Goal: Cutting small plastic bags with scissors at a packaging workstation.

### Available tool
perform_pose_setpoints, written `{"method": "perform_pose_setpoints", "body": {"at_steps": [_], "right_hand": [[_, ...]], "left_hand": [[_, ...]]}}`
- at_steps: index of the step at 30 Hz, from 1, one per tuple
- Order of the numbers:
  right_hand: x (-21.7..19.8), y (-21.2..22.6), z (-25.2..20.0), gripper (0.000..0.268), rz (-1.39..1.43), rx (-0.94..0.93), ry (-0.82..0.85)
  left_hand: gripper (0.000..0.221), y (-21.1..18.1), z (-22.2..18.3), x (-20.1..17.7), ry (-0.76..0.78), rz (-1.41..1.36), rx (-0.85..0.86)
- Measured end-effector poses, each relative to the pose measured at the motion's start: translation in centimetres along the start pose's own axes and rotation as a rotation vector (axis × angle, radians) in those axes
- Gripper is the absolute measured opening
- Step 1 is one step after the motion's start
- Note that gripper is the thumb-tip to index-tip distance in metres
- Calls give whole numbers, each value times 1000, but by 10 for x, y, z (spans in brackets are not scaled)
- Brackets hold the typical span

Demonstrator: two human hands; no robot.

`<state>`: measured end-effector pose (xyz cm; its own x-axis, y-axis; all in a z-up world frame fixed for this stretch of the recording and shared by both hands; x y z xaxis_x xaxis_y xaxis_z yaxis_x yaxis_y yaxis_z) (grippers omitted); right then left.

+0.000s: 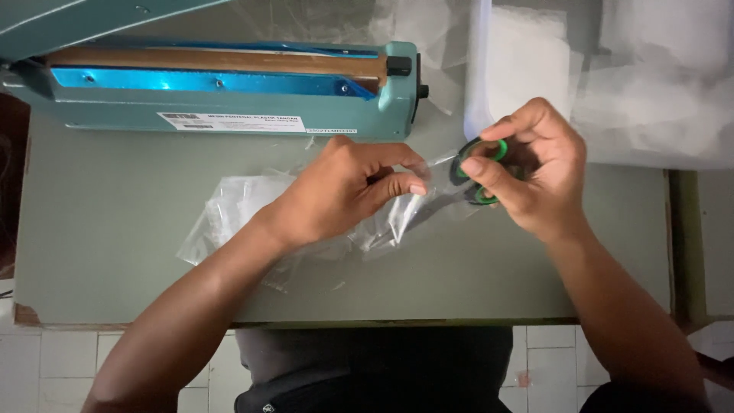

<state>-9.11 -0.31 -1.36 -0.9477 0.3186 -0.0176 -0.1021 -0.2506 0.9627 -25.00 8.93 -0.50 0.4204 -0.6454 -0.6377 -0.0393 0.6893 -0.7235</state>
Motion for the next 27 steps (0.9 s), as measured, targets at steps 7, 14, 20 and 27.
{"method": "perform_pose_setpoints", "body": {"at_steps": [7, 14, 20, 27], "right_hand": [[5, -2, -2, 25, 33, 88, -1], [-95, 16, 1, 30, 138, -290, -350], [-298, 14, -37, 5, 290, -598, -872], [-403, 3, -65, 11, 378, -832, -973]], "left_hand": [[30, -6, -1, -8, -84, 3, 64], [27, -26, -9, -34, -359, 306, 118], [24, -47, -2, -40, -503, 241, 143], [22, -82, 70, -10, -232, 127, 25]]}}
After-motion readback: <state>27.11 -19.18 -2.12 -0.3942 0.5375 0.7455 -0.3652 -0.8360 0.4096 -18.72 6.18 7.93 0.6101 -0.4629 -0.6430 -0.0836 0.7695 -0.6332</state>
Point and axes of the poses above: each hand's wrist, its own z-axis towards the middle knuckle, its own x-axis out of the palm, y = z × x, the point moved 9 cm from there along z, towards the middle knuckle, and after that the axes turned 15 degrees about z, right-handed, at the moved point
